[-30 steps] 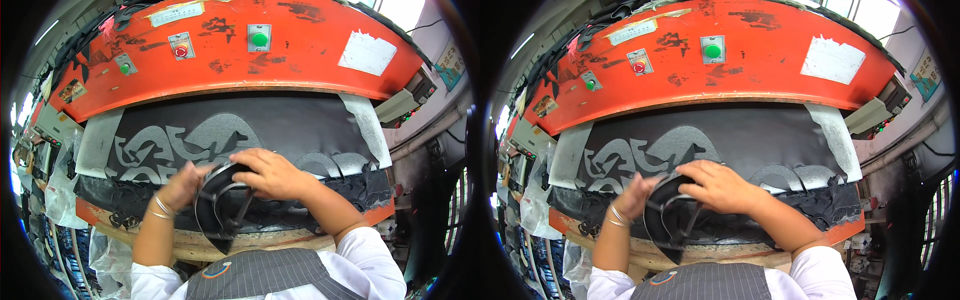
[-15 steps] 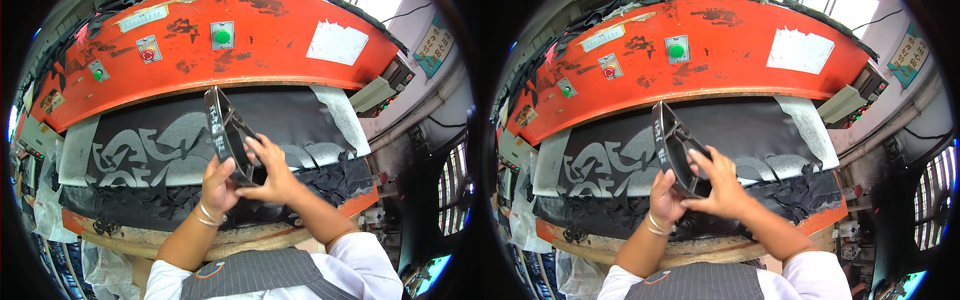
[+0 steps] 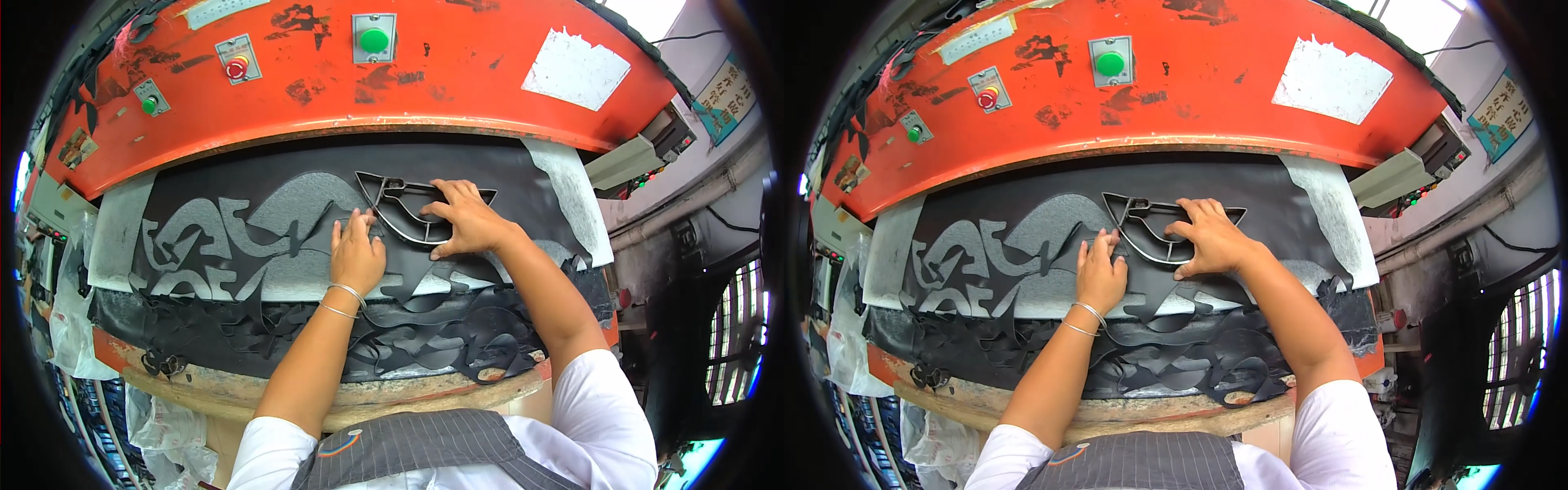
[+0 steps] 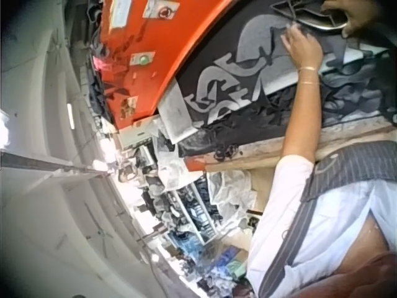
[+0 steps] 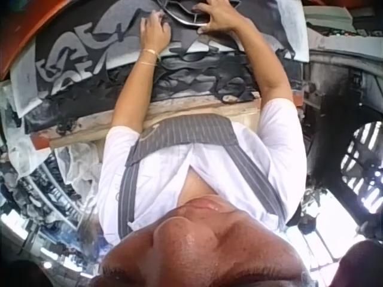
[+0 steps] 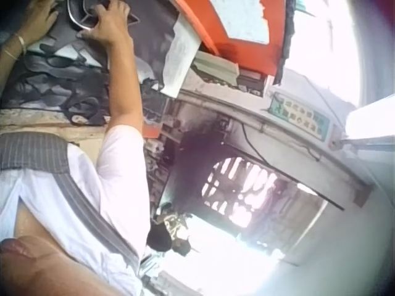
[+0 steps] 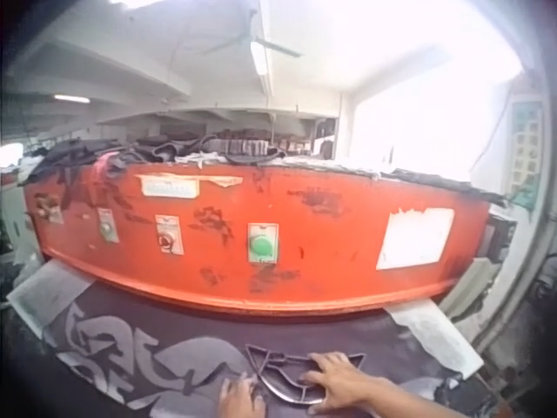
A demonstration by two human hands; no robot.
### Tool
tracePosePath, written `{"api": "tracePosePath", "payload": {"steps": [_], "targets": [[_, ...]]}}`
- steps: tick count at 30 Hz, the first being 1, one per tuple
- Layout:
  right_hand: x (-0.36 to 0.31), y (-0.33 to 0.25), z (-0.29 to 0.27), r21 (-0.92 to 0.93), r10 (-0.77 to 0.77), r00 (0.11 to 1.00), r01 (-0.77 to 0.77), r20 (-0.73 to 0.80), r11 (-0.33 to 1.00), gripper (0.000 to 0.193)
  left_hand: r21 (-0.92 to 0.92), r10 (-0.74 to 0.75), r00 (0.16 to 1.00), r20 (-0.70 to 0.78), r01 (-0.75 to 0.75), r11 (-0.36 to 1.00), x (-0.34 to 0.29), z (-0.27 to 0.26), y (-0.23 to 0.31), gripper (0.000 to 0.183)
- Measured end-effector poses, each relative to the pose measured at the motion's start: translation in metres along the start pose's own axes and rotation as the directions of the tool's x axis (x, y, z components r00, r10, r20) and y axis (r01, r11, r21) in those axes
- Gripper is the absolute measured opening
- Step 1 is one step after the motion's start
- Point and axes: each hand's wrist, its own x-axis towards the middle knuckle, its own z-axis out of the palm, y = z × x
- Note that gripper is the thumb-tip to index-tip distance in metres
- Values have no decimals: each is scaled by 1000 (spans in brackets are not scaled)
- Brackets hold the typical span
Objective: Operating a hydraulic press machine to cut shoe components from leather sheets using metal dies.
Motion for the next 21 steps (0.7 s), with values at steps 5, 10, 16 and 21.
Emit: {"api": "tracePosePath", "payload": {"steps": [5, 10, 16, 21], "targets": [[-24, -12, 23, 47, 317, 902, -318, -294, 947, 87, -14, -8, 1000, 7, 8, 1000, 2, -7, -4, 31], [-45, -8, 51, 158, 412, 814, -382, -410, 911, 63, -47, 3, 1000, 14, -3, 999, 8, -8, 2, 30], [-44, -6, 56, 159, 281, 818, -232, -502, 960, 42, -90, -21, 1000, 12, 22, 996, 6, -7, 2, 28], [-47, -8, 55, 129, 279, 824, -248, -493, 960, 42, -70, -6, 1000, 14, 7, 998, 4, -10, 3, 28]]}}
